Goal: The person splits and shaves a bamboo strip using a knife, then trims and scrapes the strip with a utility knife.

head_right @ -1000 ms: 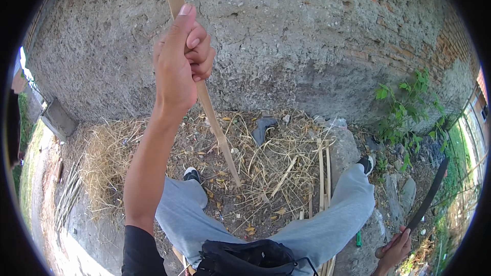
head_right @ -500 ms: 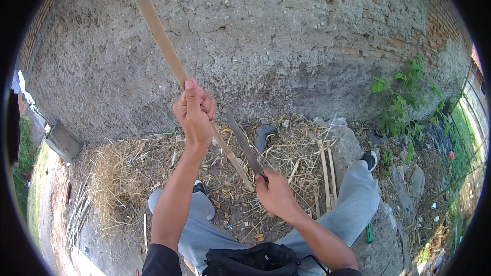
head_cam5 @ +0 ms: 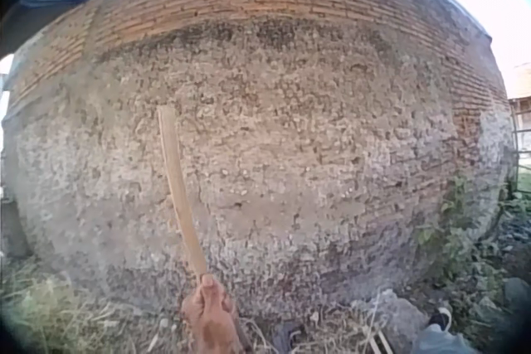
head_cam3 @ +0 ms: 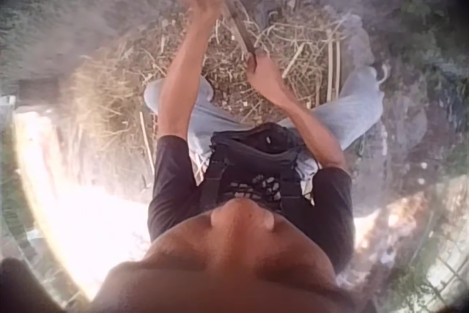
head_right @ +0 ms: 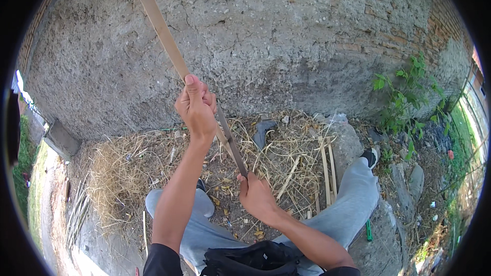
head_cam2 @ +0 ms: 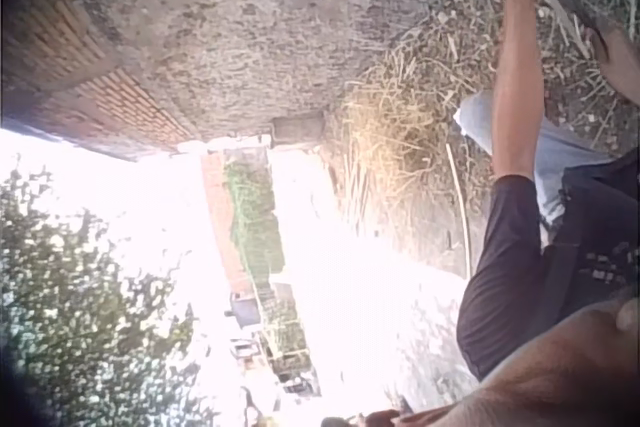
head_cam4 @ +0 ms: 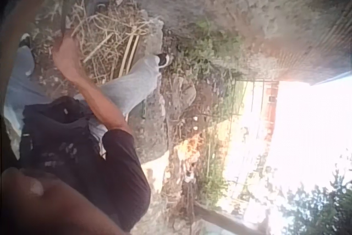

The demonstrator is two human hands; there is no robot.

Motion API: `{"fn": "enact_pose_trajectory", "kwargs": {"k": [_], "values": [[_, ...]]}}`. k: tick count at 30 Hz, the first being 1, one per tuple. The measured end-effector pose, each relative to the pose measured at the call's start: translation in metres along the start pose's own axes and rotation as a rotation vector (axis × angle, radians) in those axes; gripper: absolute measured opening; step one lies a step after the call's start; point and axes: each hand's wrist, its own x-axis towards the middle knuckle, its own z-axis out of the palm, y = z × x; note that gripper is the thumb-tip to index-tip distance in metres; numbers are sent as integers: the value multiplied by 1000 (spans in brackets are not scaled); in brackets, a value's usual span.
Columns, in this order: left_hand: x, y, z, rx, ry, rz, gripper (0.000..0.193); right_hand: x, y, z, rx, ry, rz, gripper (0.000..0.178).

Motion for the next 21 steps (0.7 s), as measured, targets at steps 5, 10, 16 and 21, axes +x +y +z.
{"fn": "enact_pose_trajectory", "kwargs": {"k": [5,10,16,21], "values": [[3,-7,-6,59,30,37,42,6,-16,-6,-44,-6,-9,22],[2,-4,7,45,53,9,41,3,4,9,-120,23,2,24],[15,-6,-9,95,63,39,47,4,-23,-7,109,-13,-27,28],[14,-10,-11,134,90,69,48,10,-11,-3,-94,-69,-20,24]]}}
